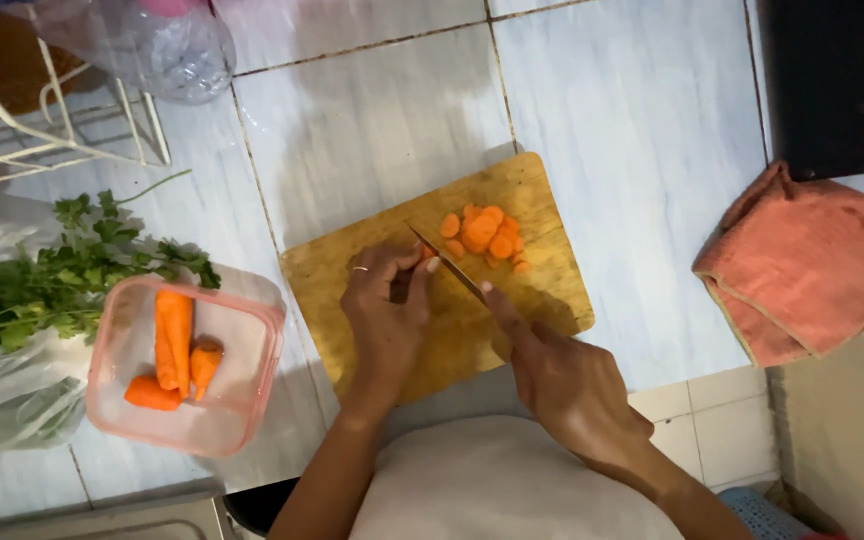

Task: The person slices a carrot on a wooden cutting board with a knife and then places the pieces into a plastic container.

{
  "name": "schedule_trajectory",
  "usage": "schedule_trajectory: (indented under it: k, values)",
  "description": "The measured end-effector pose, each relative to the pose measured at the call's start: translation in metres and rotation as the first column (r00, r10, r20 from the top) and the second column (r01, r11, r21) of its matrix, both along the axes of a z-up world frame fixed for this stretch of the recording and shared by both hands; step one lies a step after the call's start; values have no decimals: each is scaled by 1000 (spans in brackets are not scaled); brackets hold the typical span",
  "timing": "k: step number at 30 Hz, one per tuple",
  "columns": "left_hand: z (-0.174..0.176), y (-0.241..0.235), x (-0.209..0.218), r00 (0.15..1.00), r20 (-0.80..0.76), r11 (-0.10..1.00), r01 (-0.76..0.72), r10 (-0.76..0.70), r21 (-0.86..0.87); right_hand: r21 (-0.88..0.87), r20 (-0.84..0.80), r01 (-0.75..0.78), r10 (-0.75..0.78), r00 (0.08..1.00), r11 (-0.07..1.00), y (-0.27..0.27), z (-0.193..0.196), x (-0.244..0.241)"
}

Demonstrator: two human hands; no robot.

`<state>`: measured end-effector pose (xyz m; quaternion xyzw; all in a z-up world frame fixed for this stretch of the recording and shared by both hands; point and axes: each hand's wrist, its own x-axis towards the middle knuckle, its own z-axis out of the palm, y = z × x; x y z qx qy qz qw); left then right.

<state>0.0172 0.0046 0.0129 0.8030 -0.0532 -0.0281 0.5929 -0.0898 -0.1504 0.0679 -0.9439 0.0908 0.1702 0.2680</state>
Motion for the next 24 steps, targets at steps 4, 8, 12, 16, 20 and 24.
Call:
schedule_trajectory:
  k: [4,8,12,16,20,24]
  values:
    - [0,0,0,1000,15,1000,2,-2,17,-77,-84,-35,29,996,996,5,0,12]
    - [-2,-1,0,1000,-10,1000,-10,10,-11,-66,-10,-65,64,998,996,8,-5,25]
    - [-2,-1,0,1000,4,1000,-8,8,16,-124,89,-128,140,986,984,14,-20,38]
    - [0,-1,-2,1000,5,1000,-7,7,-10,-168,229,-155,191,955,973,18,-27,51]
    - [-1,0,-3,999,37,1000,-3,2,30,-223,196,-160,205,959,962,20,-25,52]
    - [-2,-1,-4,997,74,998,-36,32,46,-253,228,-128,188,955,959,17,-30,29]
